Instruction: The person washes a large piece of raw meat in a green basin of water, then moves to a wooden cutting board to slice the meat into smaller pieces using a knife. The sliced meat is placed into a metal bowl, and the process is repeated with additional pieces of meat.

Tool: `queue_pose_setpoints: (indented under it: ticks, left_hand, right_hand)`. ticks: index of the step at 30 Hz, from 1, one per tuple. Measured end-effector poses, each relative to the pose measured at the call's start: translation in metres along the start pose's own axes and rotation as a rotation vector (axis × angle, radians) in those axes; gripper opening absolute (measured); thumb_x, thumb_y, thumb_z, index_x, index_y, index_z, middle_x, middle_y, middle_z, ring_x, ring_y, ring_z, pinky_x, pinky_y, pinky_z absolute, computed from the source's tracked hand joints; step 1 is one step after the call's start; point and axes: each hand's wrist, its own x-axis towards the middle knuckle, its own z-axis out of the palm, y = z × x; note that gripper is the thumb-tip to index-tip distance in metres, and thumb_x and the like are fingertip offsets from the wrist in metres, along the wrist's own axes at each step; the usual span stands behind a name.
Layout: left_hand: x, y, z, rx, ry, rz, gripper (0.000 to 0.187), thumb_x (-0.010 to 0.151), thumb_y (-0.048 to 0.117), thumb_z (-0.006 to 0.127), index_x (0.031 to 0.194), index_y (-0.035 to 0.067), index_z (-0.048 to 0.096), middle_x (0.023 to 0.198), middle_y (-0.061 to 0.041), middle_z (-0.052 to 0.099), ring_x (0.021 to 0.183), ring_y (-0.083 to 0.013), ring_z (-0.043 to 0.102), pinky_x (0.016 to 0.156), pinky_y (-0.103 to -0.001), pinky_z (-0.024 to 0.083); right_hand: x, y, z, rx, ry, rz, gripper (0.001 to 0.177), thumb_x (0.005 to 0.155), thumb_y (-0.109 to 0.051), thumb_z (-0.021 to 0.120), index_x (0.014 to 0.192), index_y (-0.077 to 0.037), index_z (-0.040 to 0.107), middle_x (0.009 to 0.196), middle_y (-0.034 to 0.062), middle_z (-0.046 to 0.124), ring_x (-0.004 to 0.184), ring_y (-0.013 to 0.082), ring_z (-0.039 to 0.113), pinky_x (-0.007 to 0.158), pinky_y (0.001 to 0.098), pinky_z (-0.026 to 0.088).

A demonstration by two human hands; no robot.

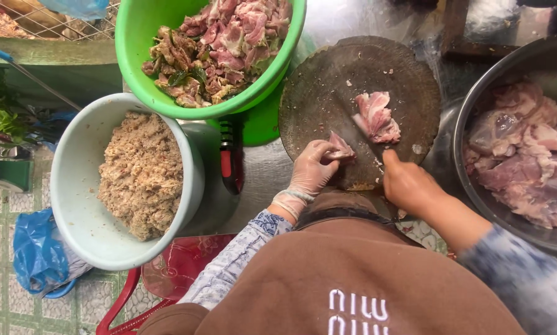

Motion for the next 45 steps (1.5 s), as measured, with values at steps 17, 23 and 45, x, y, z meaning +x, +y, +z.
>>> queue_pose_setpoints:
  ticks: [17, 23, 45]
  left_hand:
    - [0.001, 0.004, -0.002, 0.041, 0.02, -0.064, 0.027, 0.079, 0.017, 0.081, 0.104, 0.012, 0.074, 0.108, -0.007, 0.066, 0.095, -0.0262, 0.071, 0.084, -0.035, 0.058]
    - [0.01, 0.003, -0.009, 0.082, 0.008, -0.022, 0.032, 0.075, 0.018, 0.079, 0.105, 0.01, 0.072, 0.107, -0.009, 0.064, 0.095, -0.0288, 0.069, 0.082, -0.036, 0.056]
    - [0.009, -0.015, -0.006, 0.004, -0.02, -0.033, 0.035, 0.077, 0.01, 0.083, 0.109, 0.008, 0.069, 0.116, -0.007, 0.068, 0.104, -0.0236, 0.07, 0.092, -0.032, 0.057]
  right_hand:
    - [0.02, -0.015, 0.007, -0.397, -0.182, -0.127, 0.025, 0.099, -0.018, 0.035, 0.117, -0.006, 0.048, 0.097, 0.0255, 0.074, 0.094, 0.0452, 0.072, 0.077, 0.0544, 0.058]
    - [0.006, -0.023, -0.012, -0.4, -0.265, -0.048, 0.027, 0.092, -0.008, 0.044, 0.12, -0.006, 0.041, 0.099, 0.0275, 0.073, 0.097, 0.0448, 0.072, 0.081, 0.0545, 0.057]
    - [-0.024, -0.024, -0.018, -0.316, -0.093, -0.043, 0.022, 0.098, -0.016, 0.04, 0.116, -0.004, 0.046, 0.083, 0.028, 0.072, 0.081, 0.049, 0.071, 0.074, 0.0585, 0.056]
